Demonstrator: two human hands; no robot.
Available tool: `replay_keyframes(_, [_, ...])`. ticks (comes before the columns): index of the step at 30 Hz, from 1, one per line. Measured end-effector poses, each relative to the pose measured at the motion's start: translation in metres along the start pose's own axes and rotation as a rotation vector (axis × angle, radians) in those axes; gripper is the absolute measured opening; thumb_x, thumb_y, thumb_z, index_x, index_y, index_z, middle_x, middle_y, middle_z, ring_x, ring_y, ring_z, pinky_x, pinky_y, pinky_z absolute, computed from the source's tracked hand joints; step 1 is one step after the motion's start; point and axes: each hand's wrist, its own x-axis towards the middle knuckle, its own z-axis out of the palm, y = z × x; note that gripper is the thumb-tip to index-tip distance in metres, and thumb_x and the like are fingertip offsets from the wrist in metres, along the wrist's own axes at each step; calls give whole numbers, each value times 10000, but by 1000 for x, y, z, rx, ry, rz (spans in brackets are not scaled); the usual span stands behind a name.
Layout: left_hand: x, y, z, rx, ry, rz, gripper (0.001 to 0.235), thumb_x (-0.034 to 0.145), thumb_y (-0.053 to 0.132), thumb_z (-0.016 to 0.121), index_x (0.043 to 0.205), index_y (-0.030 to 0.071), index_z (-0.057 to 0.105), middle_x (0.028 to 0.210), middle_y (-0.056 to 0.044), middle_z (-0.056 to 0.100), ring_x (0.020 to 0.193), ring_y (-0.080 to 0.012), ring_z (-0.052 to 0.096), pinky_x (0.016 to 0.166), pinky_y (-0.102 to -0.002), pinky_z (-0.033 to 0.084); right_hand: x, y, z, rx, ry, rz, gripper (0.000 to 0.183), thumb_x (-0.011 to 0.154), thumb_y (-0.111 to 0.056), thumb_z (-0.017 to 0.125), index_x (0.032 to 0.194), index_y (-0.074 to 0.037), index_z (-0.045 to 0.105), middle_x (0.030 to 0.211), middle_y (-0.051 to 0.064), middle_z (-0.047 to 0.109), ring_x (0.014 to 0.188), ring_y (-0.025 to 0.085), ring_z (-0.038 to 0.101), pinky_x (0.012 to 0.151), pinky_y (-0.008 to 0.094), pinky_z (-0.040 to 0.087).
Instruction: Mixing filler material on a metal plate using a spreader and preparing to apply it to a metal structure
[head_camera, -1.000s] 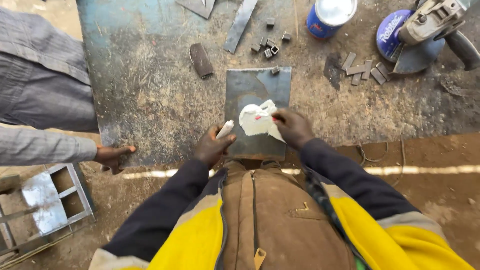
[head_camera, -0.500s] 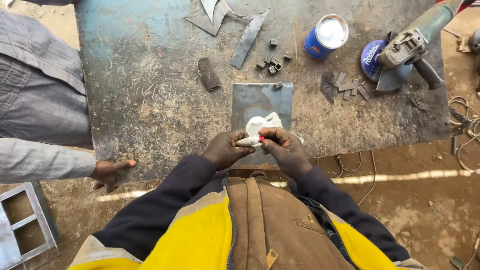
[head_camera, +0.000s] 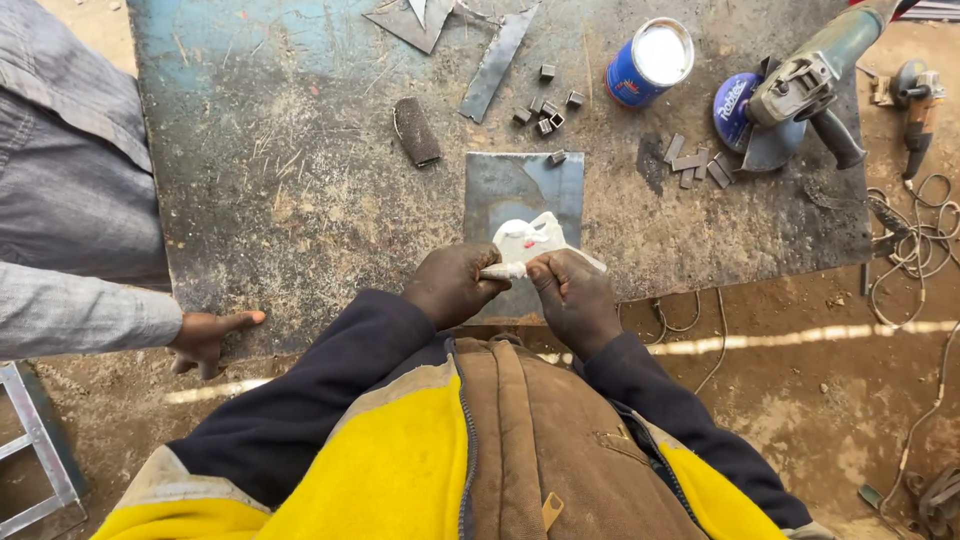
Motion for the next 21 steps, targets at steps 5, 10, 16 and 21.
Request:
replay_keyframes(5, [-1,5,6,-36,-56,12,157,911,297,741,935,155,680,804,-160,687,855,-451,694,737,-499,562,-6,-32,-13,-29,-32,221,395,1083,-443,542,1053,-91,718,723,177,664,719,383,673,638,496,535])
replay_keyframes(10, [2,-15,23,-48,-118,-36,183,881,343,756,954,190,688,849,-153,717,940,-447,697,750,-529,556,-26,-1,3,122,-46,211,163,969,-148,725,1086,-38,696,842,192,704,785,369,714,690,476,570])
replay_keyframes(16, [-5,-26,35,-64,-245,-35,192,876,311,746,993,167,697,892,-178,738,948,-491,692,793,-564,562,-40,8,3,-20,-130,320,227,1007,-385,658,1036,-180,751,783,168,737,827,427,730,681,520,561])
replay_keyframes(21, [-4,-29,38,-65,-275,-12,222,870,295,757,1024,149,692,935,-209,736,970,-517,678,792,-600,556,-41,15,5,-81,-196,345,231,1003,-390,655,980,-176,742,752,183,697,826,438,712,700,538,555])
